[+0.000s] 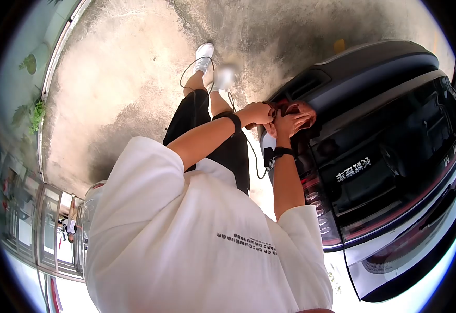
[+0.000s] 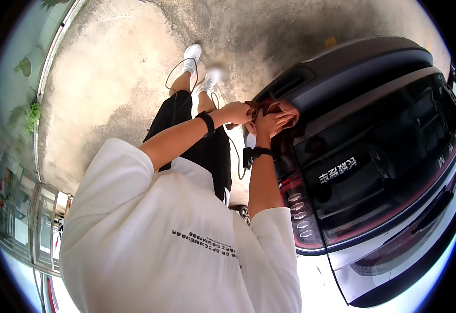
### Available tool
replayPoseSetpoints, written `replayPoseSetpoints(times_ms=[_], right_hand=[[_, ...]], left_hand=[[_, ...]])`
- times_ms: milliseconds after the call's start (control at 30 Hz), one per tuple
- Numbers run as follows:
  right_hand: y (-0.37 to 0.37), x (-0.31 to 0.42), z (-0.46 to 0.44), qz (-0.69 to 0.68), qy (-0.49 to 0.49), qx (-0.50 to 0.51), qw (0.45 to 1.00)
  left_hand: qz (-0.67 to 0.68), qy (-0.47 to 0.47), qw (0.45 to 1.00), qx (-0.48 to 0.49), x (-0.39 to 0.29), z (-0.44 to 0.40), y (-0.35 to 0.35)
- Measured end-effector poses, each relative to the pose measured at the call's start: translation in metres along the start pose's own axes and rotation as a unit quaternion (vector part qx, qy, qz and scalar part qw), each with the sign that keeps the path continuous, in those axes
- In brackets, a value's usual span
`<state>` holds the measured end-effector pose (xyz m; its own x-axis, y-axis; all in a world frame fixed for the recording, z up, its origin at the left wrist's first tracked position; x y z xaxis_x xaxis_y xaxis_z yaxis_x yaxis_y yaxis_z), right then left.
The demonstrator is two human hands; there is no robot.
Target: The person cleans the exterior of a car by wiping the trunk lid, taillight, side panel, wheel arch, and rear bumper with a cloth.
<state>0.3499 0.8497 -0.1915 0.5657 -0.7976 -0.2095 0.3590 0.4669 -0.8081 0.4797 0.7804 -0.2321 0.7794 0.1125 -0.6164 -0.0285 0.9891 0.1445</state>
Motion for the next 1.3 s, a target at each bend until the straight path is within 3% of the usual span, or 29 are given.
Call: replayPoseSetpoints(times_ms=[67, 167, 233, 267, 333, 367, 400, 467, 533, 733, 800, 833, 867, 900, 967, 1067, 1200, 1267, 1300], right_hand=[[-0.011, -0.007, -0.023, -0.006, -0.003, -0.019, 1.0], [-0.053, 0.014, -0.059, -0.034, -0.084, -0.064, 0.994], [-0.072, 0.046, -0.08, 0.163, -0.157, -0.056, 0.972], [-0.068, 0.042, -0.092, 0.165, -0.155, -0.049, 0.973], [-0.06, 0.074, -0.102, 0.267, -0.361, -0.052, 0.892], [-0.048, 0.066, -0.118, 0.275, -0.315, 0.035, 0.908], [-0.051, 0.077, -0.126, 0.271, -0.319, 0.03, 0.908], [-0.032, 0.069, -0.132, 0.3, -0.268, 0.185, 0.897], [-0.035, 0.083, -0.14, 0.322, -0.313, 0.186, 0.874], [-0.04, 0.118, -0.207, 0.292, -0.477, 0.013, 0.829], [-0.038, 0.119, -0.235, 0.305, -0.453, 0.054, 0.836], [-0.029, 0.112, -0.252, 0.328, -0.414, 0.084, 0.845], [-0.018, 0.108, -0.261, 0.354, -0.389, 0.125, 0.841], [-0.007, 0.099, -0.259, 0.387, -0.303, 0.227, 0.841], [0.02, 0.082, -0.237, 0.404, -0.293, 0.242, 0.832], [0.047, 0.07, -0.207, 0.426, -0.275, 0.275, 0.817], [0.116, 0.067, -0.119, 0.363, -0.261, 0.358, 0.82], [0.144, 0.071, -0.074, 0.393, -0.289, 0.418, 0.766], [0.156, 0.064, -0.072, 0.392, -0.292, 0.424, 0.762]], left_hand=[[-0.002, -0.016, 0.999, -0.035, -0.006, -0.001, -0.027], [-0.013, 0.006, 0.998, -0.068, -0.017, -0.014, -0.039], [-0.029, 0.024, 0.995, -0.094, -0.029, -0.021, -0.043], [-0.027, 0.021, 0.996, -0.087, -0.036, -0.021, -0.042], [0.013, -0.009, 1.0, -0.008, -0.044, -0.028, -0.032], [-0.001, -0.02, 0.999, -0.027, -0.045, -0.029, -0.034], [-0.016, -0.008, 0.999, -0.041, -0.047, -0.031, -0.036], [-0.03, -0.017, 0.999, -0.021, -0.042, -0.042, -0.035], [-0.027, -0.012, 0.999, -0.021, -0.042, -0.051, -0.049], [-0.075, 0.002, 0.992, -0.099, -0.039, -0.106, -0.081], [0.012, 0.116, 0.987, -0.11, -0.055, -0.136, -0.1], [0.021, 0.114, 0.988, -0.103, -0.058, -0.143, -0.107], [0.032, 0.094, 0.993, -0.06, -0.054, -0.145, -0.103], [0.021, 0.064, 0.997, -0.024, -0.043, -0.147, -0.091], [-0.007, 0.011, 0.998, 0.054, -0.027, -0.144, -0.06], [0.037, -0.019, 0.997, 0.071, 0.001, -0.127, -0.03], [-0.119, -0.042, 0.981, 0.147, 0.05, -0.094, 0.004], [-0.204, -0.062, 0.949, 0.233, 0.069, -0.074, 0.005], [-0.185, -0.052, 0.959, 0.209, 0.066, -0.067, -0.011]])
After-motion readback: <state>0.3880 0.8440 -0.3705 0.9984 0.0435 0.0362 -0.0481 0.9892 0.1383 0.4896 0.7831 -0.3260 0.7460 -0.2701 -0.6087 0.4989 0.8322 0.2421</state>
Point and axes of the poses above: each hand's wrist, its own z-axis away from the middle knuckle, its own y-axis out of the palm, x = y × z, the point moved 9 cm from there along -z, towards the middle knuckle, and after that the axes turned 10 degrees about -y, right-handed, at the moved point
